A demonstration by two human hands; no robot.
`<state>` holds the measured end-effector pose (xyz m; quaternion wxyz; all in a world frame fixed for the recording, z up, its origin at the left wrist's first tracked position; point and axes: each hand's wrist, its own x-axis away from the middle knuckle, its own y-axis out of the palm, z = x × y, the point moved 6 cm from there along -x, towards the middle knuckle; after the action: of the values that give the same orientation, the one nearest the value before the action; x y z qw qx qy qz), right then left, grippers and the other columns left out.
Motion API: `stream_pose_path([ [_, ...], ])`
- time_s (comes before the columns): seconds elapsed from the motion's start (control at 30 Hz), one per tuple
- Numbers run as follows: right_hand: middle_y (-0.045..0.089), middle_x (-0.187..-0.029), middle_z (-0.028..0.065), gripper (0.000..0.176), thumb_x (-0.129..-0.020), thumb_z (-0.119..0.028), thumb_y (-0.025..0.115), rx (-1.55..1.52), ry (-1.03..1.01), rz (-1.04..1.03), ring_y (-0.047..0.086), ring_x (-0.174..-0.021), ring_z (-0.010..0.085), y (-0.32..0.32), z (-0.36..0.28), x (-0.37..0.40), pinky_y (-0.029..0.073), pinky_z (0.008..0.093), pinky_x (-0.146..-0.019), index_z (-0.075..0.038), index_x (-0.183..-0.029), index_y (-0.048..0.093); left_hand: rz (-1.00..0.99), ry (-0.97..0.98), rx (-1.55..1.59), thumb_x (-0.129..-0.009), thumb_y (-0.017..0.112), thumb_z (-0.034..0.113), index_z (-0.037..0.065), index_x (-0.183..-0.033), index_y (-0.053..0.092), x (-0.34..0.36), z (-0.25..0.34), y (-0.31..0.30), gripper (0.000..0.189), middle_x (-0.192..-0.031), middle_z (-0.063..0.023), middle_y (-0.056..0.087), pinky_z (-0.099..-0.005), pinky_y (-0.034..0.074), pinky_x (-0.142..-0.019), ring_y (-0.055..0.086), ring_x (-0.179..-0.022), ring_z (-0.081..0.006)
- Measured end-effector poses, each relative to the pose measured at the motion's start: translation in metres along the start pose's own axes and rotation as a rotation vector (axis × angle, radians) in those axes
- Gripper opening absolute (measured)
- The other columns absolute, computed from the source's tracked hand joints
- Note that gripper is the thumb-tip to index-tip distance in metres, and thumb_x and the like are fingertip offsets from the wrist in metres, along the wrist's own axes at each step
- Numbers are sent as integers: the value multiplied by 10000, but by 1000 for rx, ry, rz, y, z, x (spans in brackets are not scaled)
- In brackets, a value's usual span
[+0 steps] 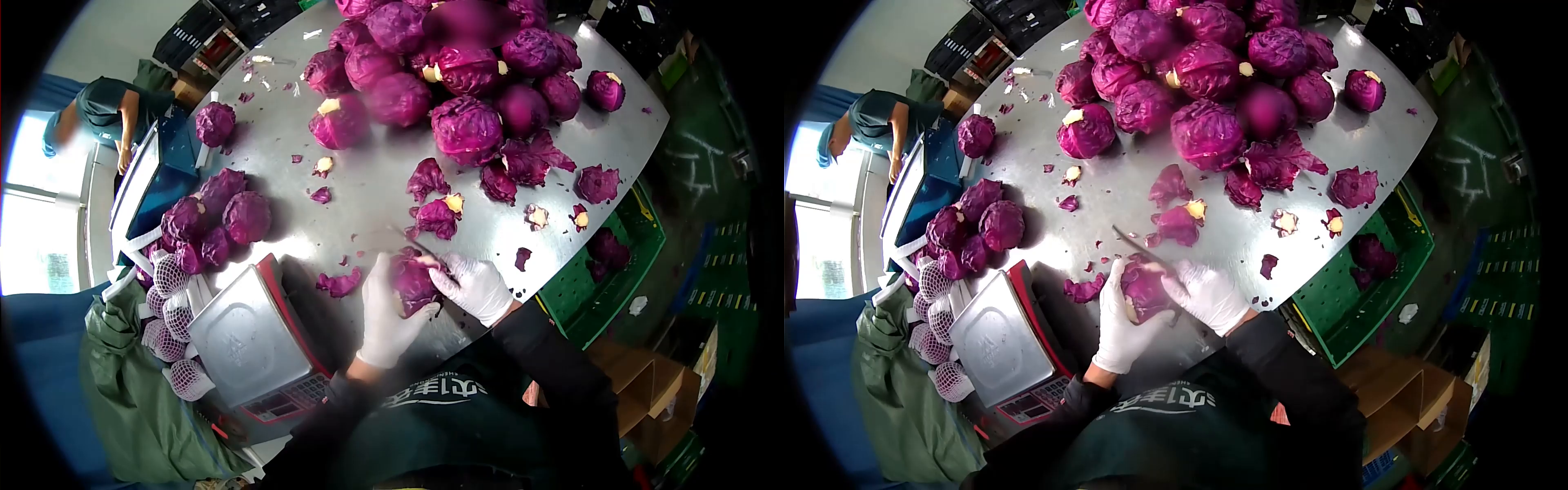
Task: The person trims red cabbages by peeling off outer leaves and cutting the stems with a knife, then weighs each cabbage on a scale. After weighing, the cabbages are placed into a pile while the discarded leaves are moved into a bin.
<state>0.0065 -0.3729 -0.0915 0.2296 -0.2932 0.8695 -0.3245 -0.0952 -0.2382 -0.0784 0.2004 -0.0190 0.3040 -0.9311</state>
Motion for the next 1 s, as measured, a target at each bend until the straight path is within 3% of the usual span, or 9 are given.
stream_pose_path([
  [0.13, 658, -724, 220, 208, -985, -238, 559, 118, 208, 89, 651, -620, 397, 9, 86, 1, 526, 475, -562, -58, -945, 657, -83, 153, -121, -641, 906, 200, -22, -1491, 284, 16, -10, -1, 1076, -1421, -222, 421, -465, 328, -1130, 406, -1333, -391],
  [0.23, 667, -698, 92, 261, -946, -267, 661, -327, 757, -54, 653, -596, 199, -7, 99, 4, 529, 335, -620, -6, -943, 640, -62, 87, -115, -612, 931, 219, 2, -1508, 258, 16, -24, -11, 1141, -1409, -234, 382, -462, 315, -1145, 390, -1333, -380],
  [0.33, 642, -921, 34, 379, -816, -225, 833, -366, 491, 232, 573, -751, 117, -36, 73, -16, 515, 272, -718, -8, -1060, 642, -224, 15, -189, -595, 945, 212, 59, -1540, 221, 11, -21, -10, 1201, -1441, -210, 347, -455, 327, -1139, 411, -1307, -363],
  [0.43, 625, -1143, 106, 589, -775, -386, 851, -203, 5, -133, 594, -1076, 239, -43, -13, -31, 464, 358, -987, -49, -1203, 626, -245, 149, 91, -600, 942, 162, 75, -1550, 219, 7, -10, 0, 1197, -1483, -196, 318, -455, 353, -1123, 420, -1325, -357],
  [0.5, 606, -1239, 142, 681, -762, -446, 842, -178, 15, -311, 567, -1201, 306, -8, -13, -11, 429, 396, -1051, -63, -1277, 614, -318, 106, 267, -606, 936, 132, 68, -1552, 238, 7, -17, 11, 1177, -1498, -218, 333, -452, 374, -1113, 402, -1366, -377],
  [0.57, 620, -1243, 150, 658, -838, -437, 770, -491, 305, -447, 608, -1149, 302, 4, 8, -6, 458, 380, -1018, -68, -1350, 584, -329, 305, -32, -613, 934, 142, 60, -1551, 247, 2, -13, 5, 1165, -1505, -234, 336, -454, 374, -1116, 372, -1399, -391],
  [0.7, 640, -1205, 169, 566, -874, -350, 698, -181, 115, -496, 645, -1074, 327, -13, -1, -13, 501, 382, -959, -56, -1343, 578, -404, 247, -31, -594, 895, 77, 9, -1530, 246, -2, 2, 5, 1141, -1507, -290, 314, -467, 339, -1142, 330, -1397, -469],
  [0.83, 659, -1141, 195, 501, -854, -266, 651, 0, 60, -620, 652, -1026, 364, -26, -9, -20, 520, 417, -915, -29, -1292, 589, -483, 296, -21, -630, 911, 162, -22, -1517, 274, -8, 0, 16, 1107, -1524, -270, 334, -455, 298, -1171, 320, -1435, -428],
  [1.0, 702, -895, 175, 298, -812, -133, 588, 138, 232, -349, 677, -855, 385, -26, 25, -12, 537, 477, -789, -89, -1095, 669, -495, 256, -69, -608, 914, 142, -23, -1518, 269, -8, -6, 13, 1128, -1505, -253, 365, -449, 310, -1166, 357, -1413, -414],
])
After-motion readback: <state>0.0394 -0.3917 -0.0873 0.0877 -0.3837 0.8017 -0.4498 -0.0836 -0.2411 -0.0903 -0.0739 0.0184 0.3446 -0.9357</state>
